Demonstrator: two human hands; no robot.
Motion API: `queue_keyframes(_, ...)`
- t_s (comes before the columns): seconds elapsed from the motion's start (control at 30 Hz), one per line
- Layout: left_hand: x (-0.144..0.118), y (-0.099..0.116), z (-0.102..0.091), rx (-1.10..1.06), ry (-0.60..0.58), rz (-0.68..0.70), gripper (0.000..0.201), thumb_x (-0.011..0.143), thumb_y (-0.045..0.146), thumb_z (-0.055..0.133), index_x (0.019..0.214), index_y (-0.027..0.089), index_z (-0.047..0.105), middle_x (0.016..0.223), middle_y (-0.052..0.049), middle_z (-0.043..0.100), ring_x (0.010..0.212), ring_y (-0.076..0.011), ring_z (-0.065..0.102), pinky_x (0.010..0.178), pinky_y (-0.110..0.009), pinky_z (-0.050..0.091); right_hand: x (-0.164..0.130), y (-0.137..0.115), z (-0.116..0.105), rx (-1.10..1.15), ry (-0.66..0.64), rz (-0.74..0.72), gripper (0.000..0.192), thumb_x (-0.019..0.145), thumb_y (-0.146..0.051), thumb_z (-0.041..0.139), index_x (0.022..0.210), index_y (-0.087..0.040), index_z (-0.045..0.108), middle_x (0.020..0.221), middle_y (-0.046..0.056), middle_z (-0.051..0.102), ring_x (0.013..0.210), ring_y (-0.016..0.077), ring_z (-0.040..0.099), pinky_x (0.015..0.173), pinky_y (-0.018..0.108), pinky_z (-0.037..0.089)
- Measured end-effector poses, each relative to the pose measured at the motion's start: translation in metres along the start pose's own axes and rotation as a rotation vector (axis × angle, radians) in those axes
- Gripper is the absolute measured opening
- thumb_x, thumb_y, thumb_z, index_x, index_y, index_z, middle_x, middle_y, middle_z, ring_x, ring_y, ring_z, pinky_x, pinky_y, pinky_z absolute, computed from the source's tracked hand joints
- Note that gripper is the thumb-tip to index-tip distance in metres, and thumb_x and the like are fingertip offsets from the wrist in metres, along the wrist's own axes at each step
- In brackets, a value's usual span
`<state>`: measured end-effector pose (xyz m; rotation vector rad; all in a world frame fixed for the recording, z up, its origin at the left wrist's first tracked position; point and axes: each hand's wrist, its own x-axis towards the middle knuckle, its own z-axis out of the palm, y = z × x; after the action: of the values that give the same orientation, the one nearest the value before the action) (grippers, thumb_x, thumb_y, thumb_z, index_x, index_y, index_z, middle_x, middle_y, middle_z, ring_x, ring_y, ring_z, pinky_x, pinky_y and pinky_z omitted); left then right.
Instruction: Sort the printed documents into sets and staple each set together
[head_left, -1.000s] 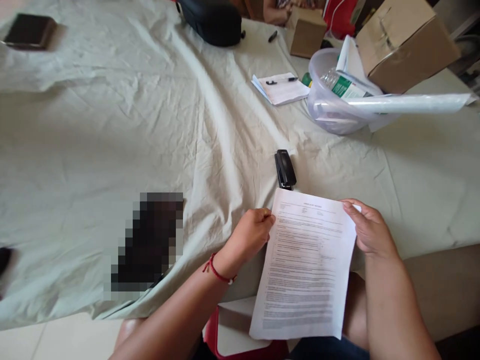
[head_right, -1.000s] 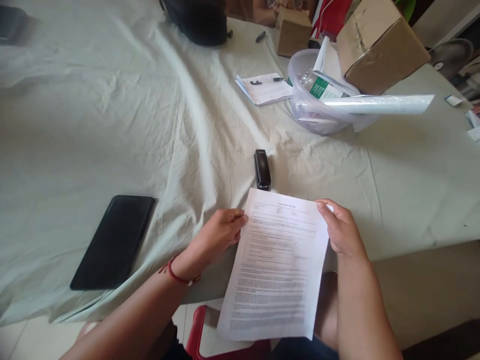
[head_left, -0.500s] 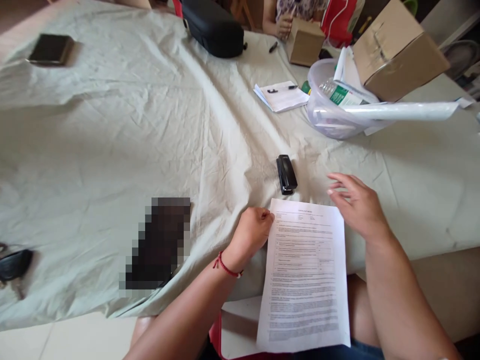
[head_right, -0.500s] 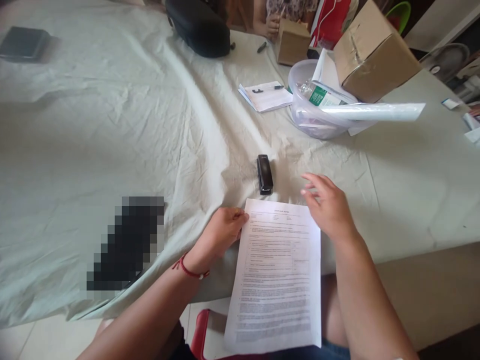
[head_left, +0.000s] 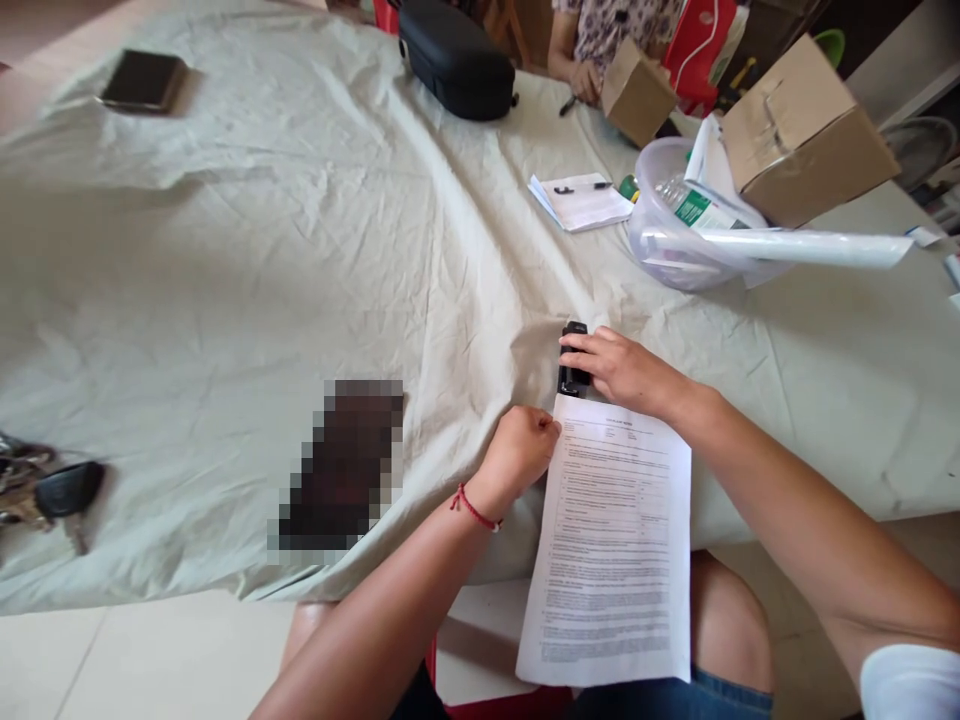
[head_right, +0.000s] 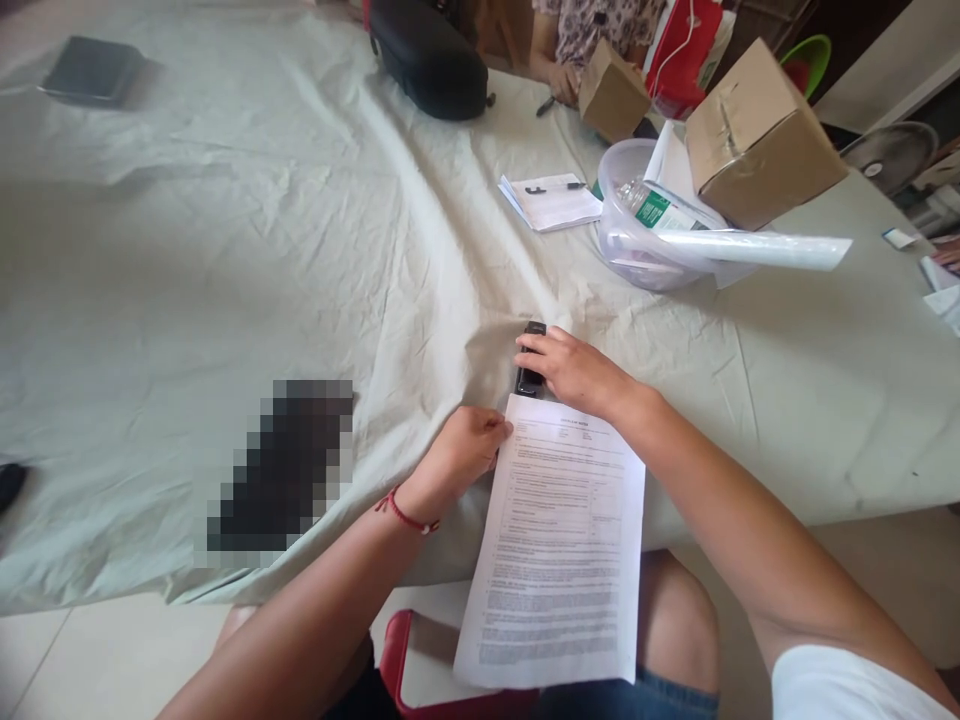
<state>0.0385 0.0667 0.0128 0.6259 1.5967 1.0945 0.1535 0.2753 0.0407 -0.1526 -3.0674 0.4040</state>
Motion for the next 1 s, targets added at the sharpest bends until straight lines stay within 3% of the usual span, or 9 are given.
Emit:
queue_keyframes(0.13, 0.0, 0.004, 0.001, 0.008, -0.007, -0.059, 0.043, 0.093, 0.013, 0.055, 0.056, 0.023, 0.036, 0.056, 0.005, 0.029, 0.053, -0.0111, 0.025, 0.052, -0.032, 0.018, -0.009, -0.008, 0.0, 0.036, -0.006, 0.016, 0.058, 0.09, 0.0, 0.054, 0.133, -0.028, 0.08, 0.155, 0.006, 0.07, 0.119, 0.0271, 0.067, 0.105, 0.05, 0.063)
queue_keyframes(0.33, -0.002, 0.012, 0.0, 0.064, -0.012, -0.126, 0.049, 0.096, 0.005, 0.052, 0.056, 0.024, 0.032, 0.052, 0.005, 0.026, 0.049, -0.0108, 0.023, 0.052, -0.034, 0.013, -0.011, -0.023, -0.003, 0.016, -0.059, 0.061, 0.047, 0.097, -0.006, 0.058, 0.132, -0.028, 0.08, 0.154, 0.007, 0.07, 0.121, 0.0287, 0.068, 0.103, 0.051, 0.065)
queue_keyframes(0.63, 0.0, 0.016, 0.001, 0.0, -0.011, -0.164, 0.05, 0.096, -0.001, 0.051, 0.054, 0.021, 0.035, 0.054, 0.005, 0.027, 0.052, -0.0099, 0.028, 0.055, -0.032, 0.015, -0.007, -0.003, -0.01, 0.037, -0.032, 0.091, 0.055, 0.084, -0.001, 0.058, 0.128, -0.026, 0.081, 0.152, 0.008, 0.07, 0.128, 0.0293, 0.071, 0.115, 0.054, 0.058)
queue_keyframes(0.83, -0.001, 0.017, -0.001, -0.023, -0.02, -0.166, 0.052, 0.094, -0.001, 0.053, 0.054, 0.023, 0.032, 0.053, 0.006, 0.025, 0.052, -0.01, 0.023, 0.054, -0.032, 0.015, -0.007, -0.018, -0.007, 0.068, -0.074, 0.084, 0.043, 0.092, -0.011, 0.064, 0.127, -0.028, 0.082, 0.145, 0.008, 0.074, 0.121, 0.0287, 0.071, 0.109, 0.051, 0.061)
queue_keyframes(1.0, -0.002, 0.016, -0.001, 0.002, -0.023, -0.158, 0.05, 0.096, 0.003, 0.052, 0.053, 0.023, 0.035, 0.051, 0.005, 0.029, 0.05, -0.0108, 0.025, 0.051, -0.032, 0.016, -0.009, -0.023, -0.008, 0.095, -0.101, 0.071, 0.045, 0.092, -0.01, 0.061, 0.127, -0.028, 0.082, 0.145, 0.008, 0.074, 0.122, 0.0284, 0.071, 0.11, 0.051, 0.06)
